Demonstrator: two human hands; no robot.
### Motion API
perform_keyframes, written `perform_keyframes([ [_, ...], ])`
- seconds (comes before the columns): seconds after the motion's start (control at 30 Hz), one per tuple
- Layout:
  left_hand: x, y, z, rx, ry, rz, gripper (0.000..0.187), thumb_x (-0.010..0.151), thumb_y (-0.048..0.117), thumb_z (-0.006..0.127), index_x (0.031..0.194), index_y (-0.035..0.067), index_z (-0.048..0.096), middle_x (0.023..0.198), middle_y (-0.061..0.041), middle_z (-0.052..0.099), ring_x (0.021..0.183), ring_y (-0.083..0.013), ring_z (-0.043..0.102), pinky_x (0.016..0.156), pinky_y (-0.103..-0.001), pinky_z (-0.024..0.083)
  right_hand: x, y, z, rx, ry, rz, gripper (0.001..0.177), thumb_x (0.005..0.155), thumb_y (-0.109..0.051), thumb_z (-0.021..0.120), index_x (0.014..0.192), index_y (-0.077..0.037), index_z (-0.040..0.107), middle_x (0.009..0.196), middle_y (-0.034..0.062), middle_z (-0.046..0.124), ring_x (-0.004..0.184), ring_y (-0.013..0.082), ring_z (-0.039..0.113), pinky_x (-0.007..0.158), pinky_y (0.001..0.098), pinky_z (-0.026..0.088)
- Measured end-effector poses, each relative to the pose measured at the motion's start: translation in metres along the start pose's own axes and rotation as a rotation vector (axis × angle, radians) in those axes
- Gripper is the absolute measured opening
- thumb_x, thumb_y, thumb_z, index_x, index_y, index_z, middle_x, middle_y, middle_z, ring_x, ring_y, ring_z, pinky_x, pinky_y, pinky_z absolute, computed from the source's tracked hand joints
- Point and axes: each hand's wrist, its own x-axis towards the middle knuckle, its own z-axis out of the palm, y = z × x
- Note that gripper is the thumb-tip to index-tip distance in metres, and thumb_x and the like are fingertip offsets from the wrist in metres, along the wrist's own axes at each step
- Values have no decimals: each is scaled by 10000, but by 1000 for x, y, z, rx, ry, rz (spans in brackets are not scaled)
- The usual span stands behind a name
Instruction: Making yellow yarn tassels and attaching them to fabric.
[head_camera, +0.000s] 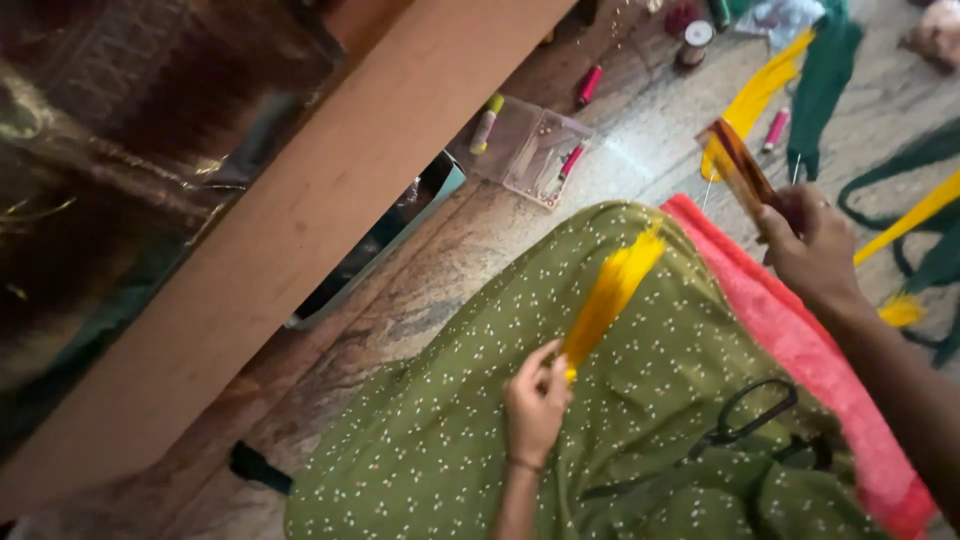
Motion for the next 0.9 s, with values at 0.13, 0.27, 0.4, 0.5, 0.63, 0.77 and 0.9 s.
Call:
perform_keyframes([
  [0.13,72,96,22,-141,-188,317,241,1013,204,665,1137,13,742,767,-35,744,671,-60,663,605,-246,530,-6,35,0,342,11,193,225,1087,-121,566,1240,43,563,979,133,687,774,169,675,593,313,540],
  [0.27,136,189,38,-328,-172,502,195,1056,176,636,1105,26,750,820,-11,744,685,-33,618,615,-225,507,-20,41,-22,350,47,179,237,1109,-127,533,1272,43,512,984,151,691,771,184,685,600,319,541],
  [0.4,140,236,25,-365,-230,662,225,1067,163,637,1242,66,740,856,10,661,673,-3,462,581,-206,373,-26,64,-26,504,123,232,254,1156,-171,481,1327,-11,381,958,161,675,738,191,672,571,310,524],
  [0.5,133,204,32,-307,-261,666,250,1053,154,649,1276,90,742,903,-2,691,650,6,422,555,-199,330,-34,59,-24,578,164,316,262,1172,-196,472,1337,-37,346,922,160,660,689,195,647,542,314,512],
  [0.63,116,96,44,-314,-279,564,192,1060,105,683,1236,83,757,1060,-37,798,779,3,601,675,-192,488,-47,3,-4,387,135,322,262,1140,-184,512,1335,-27,434,903,155,665,666,197,629,544,334,512],
  [0.77,66,53,33,-156,-260,427,204,1003,82,681,1180,62,779,986,-57,798,707,-27,597,587,-198,451,-68,-63,2,73,-13,-10,259,1020,-154,573,1262,-63,566,914,139,704,723,237,675,598,354,538],
  [0.9,40,21,30,-272,-290,269,267,986,34,630,1224,55,748,965,-75,787,697,-80,665,637,-237,555,-53,-62,2,-383,-178,-544,360,829,-184,675,1179,-104,666,928,138,724,798,308,703,647,400,557],
])
